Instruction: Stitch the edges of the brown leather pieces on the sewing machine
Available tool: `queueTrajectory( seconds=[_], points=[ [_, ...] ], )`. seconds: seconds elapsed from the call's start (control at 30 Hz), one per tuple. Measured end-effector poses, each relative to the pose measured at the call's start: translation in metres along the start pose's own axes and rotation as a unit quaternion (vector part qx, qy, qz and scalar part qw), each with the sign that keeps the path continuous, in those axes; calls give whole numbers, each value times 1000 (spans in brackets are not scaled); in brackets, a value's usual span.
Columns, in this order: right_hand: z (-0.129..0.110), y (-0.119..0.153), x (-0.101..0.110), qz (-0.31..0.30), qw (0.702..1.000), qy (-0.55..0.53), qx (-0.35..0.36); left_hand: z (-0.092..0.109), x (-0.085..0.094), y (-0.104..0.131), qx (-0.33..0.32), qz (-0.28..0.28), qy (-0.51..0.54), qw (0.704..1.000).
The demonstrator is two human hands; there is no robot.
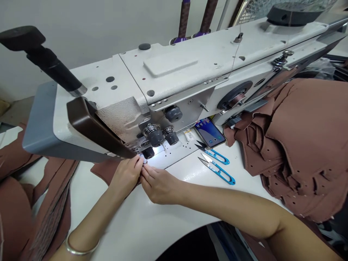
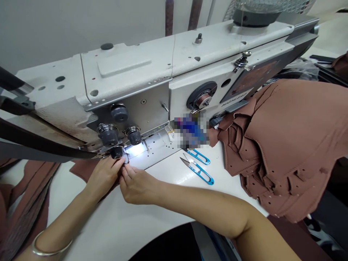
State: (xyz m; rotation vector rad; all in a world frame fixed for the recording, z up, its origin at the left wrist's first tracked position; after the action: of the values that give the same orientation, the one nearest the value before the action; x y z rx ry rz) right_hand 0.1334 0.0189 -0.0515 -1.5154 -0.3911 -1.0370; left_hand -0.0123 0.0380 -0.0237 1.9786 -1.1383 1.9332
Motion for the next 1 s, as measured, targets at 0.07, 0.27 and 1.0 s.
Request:
queueTrajectory(
  seconds=[0.07,0.27,1.0],
  points=[
    [1,0,0,-20,1000,-8,-4,-3,-2,3,2,0,-3,1000],
    [4,1,-4,-66,997,-29,-16,-15,-17,16,50,-18,34,998],
    [8,0,0,-68,995,-72,-24,-31,-34,8,169,-58,-21,984]
  ],
)
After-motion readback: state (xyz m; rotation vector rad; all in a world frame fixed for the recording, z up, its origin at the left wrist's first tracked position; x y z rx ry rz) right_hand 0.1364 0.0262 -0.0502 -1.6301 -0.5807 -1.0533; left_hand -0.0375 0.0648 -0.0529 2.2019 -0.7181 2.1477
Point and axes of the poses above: each hand's wrist, its own y-axis away from the middle knuckle, its own x-axis out of the back of the hand, z = x × y, the point moved 2 cm from there along -y, towards the middle knuckle, and after that the axes turned 3 degrees about z, right-handed, at the moved point
